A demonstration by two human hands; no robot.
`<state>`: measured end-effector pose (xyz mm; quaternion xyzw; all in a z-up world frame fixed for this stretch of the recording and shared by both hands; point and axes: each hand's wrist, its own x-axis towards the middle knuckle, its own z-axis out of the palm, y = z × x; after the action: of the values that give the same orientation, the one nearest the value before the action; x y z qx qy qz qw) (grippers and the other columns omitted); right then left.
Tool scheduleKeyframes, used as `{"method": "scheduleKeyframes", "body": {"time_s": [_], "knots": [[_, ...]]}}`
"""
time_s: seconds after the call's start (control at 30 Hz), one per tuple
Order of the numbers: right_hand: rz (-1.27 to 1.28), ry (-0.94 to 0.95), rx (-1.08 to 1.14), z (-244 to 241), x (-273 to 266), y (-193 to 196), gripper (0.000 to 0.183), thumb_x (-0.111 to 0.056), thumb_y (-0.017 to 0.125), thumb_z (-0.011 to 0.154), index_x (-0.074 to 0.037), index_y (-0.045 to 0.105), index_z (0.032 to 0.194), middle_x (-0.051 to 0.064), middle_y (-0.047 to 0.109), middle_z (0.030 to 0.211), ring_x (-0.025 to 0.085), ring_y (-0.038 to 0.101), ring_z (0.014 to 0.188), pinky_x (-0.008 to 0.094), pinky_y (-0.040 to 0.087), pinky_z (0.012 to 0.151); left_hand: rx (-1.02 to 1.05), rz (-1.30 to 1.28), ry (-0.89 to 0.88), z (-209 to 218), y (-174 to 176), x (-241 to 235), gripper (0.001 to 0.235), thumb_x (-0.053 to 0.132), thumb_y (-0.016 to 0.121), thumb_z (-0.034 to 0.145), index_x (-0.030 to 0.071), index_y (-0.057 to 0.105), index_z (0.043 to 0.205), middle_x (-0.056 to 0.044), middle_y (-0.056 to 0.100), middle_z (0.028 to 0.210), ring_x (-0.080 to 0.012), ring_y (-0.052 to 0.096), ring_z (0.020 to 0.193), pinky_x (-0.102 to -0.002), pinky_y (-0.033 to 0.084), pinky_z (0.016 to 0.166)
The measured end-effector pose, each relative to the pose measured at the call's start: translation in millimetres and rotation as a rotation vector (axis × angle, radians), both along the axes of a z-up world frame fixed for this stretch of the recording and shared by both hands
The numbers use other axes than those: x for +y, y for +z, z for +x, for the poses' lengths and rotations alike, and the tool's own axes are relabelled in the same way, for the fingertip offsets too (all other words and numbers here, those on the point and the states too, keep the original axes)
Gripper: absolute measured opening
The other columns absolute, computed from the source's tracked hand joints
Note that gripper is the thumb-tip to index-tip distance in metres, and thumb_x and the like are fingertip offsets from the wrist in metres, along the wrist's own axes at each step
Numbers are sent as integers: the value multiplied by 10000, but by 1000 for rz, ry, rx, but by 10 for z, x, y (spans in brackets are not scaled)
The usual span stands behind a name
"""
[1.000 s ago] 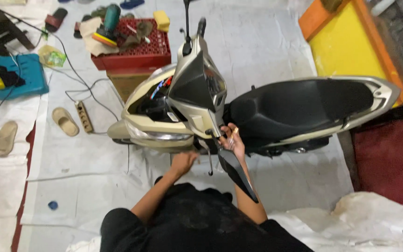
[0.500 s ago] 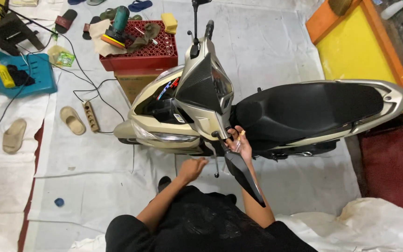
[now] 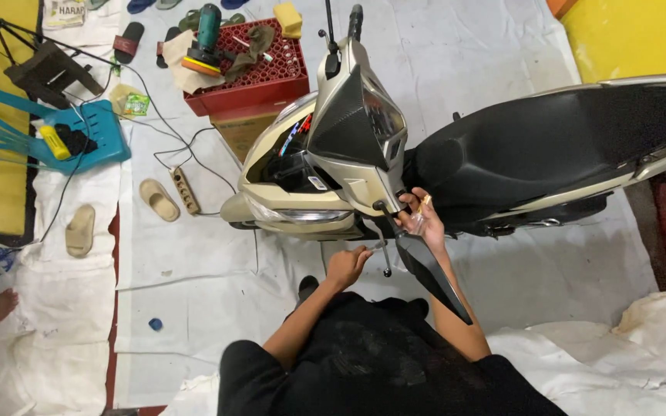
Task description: The person sits on the floor beside a scooter and applies liquid from a small bottle onto the handlebar and mirror-stem area, working the fluid into the joint while holding a small tool near the ignition area. They continue applying liquid around the same handlebar region throughout the clip.
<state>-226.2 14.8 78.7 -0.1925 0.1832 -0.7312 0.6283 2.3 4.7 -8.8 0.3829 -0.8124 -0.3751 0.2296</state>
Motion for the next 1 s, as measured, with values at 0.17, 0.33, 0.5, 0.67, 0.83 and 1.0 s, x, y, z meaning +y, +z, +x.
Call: {"method": "scheduleKeyframes", "body": {"time_s": [0.17, 0.33, 0.5, 0.67, 0.83, 1.0], "knots": [[0, 22, 3, -11, 18, -8, 387, -258, 490, 1111, -107, 455, 1465, 131, 593, 1338, 174, 531, 757, 403, 580, 856, -78, -28, 153, 25, -345, -184, 458, 489, 436, 1078, 111, 680, 994, -209, 681, 720, -436, 670, 671, -548, 500, 584], [-30, 19, 2, -39, -33, -47, 367, -255, 471, 1125, -104, 465, 1459, 138, 597, 1341, 173, 532, 759, 395, 569, 851, -2, -88, -27, 20, -57, -6, 426, 452, 459, 1019, 138, 744, 1056, -228, 685, 691, -474, 645, 597, -576, 489, 539], [-23, 5, 12, 25, 23, 67, 356, -239, 440, 1136, -114, 486, 1466, 127, 597, 1341, 172, 533, 770, 390, 539, 878, -47, -3, 223, 20, -188, -241, 418, 443, 449, 1106, 129, 668, 938, -186, 670, 689, -441, 645, 647, -557, 470, 543], [-45, 18, 3, -9, -8, -32, 370, -241, 464, 1116, -108, 488, 1460, 130, 606, 1347, 165, 527, 747, 388, 543, 857, -60, -137, 43, -9, -321, -31, 346, 399, 472, 1062, 123, 677, 1024, -188, 648, 610, -436, 628, 566, -551, 455, 514], [-28, 18, 30, -52, 0, -113, 378, -245, 490, 1104, -108, 479, 1457, 129, 616, 1335, 169, 527, 736, 382, 548, 843, 168, -363, 43, 3, -334, -112, 373, 381, 410, 1134, 142, 666, 1008, -152, 710, 753, -410, 644, 599, -533, 466, 493], [-26, 10, 12, -65, -6, -132, 390, -254, 495, 1106, -101, 491, 1465, 128, 619, 1335, 160, 526, 744, 351, 548, 799, -37, -49, 23, -58, -227, 26, 422, 477, 464, 1064, 128, 650, 918, -166, 654, 647, -431, 640, 623, -556, 459, 541]]}}
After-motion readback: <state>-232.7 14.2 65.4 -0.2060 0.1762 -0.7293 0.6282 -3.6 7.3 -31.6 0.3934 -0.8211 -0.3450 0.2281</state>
